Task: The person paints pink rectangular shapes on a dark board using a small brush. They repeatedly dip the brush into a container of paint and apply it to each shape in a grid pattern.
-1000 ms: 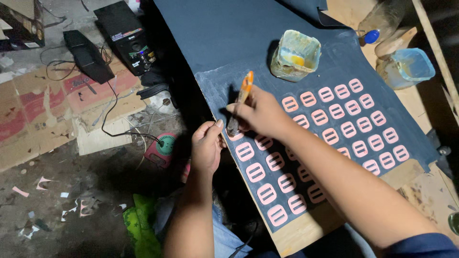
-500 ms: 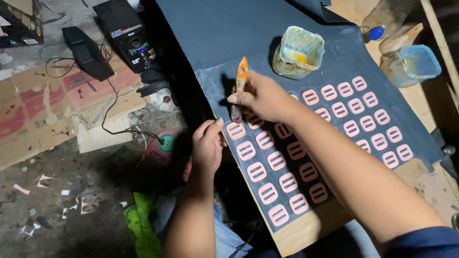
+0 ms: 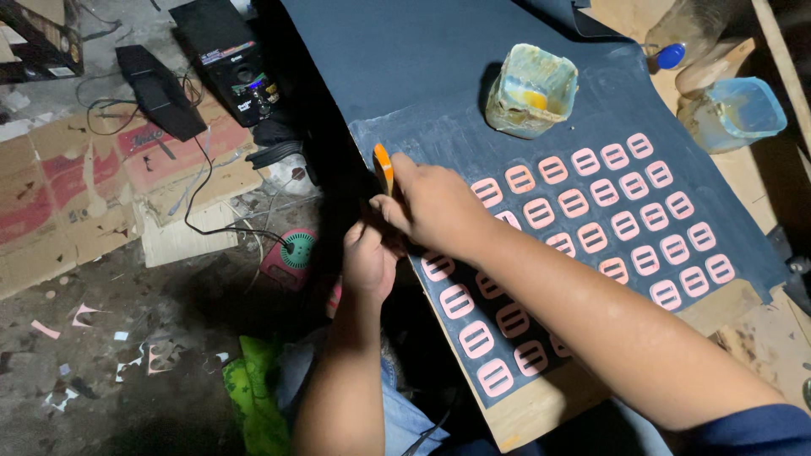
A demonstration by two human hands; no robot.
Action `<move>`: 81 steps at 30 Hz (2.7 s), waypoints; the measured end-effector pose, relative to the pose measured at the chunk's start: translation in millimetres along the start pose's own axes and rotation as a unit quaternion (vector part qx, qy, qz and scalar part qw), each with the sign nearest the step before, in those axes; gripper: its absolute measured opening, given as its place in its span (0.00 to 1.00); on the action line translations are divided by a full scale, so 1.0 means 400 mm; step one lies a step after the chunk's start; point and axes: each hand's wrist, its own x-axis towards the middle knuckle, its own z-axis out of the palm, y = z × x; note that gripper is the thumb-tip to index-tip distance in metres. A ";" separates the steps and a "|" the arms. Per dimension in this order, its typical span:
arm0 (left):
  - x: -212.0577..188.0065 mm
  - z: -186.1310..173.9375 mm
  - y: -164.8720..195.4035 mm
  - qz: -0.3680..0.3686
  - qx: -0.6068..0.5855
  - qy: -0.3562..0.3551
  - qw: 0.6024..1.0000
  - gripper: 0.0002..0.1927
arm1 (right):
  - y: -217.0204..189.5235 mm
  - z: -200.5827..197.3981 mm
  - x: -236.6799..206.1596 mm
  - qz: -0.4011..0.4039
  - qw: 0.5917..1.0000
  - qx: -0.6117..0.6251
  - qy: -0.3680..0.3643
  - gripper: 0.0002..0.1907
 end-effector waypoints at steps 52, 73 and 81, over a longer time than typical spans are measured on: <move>0.012 -0.002 -0.006 0.005 0.036 0.008 0.999 0.08 | 0.022 -0.082 -0.120 0.217 0.963 0.149 -0.059 0.16; 0.028 -0.023 -0.023 0.042 0.065 0.007 0.997 0.05 | -0.014 -0.057 -0.104 0.128 0.991 0.021 0.008 0.19; 0.026 -0.034 -0.024 0.005 0.096 0.072 0.993 0.05 | -0.070 -0.034 -0.188 0.049 0.998 0.004 -0.050 0.15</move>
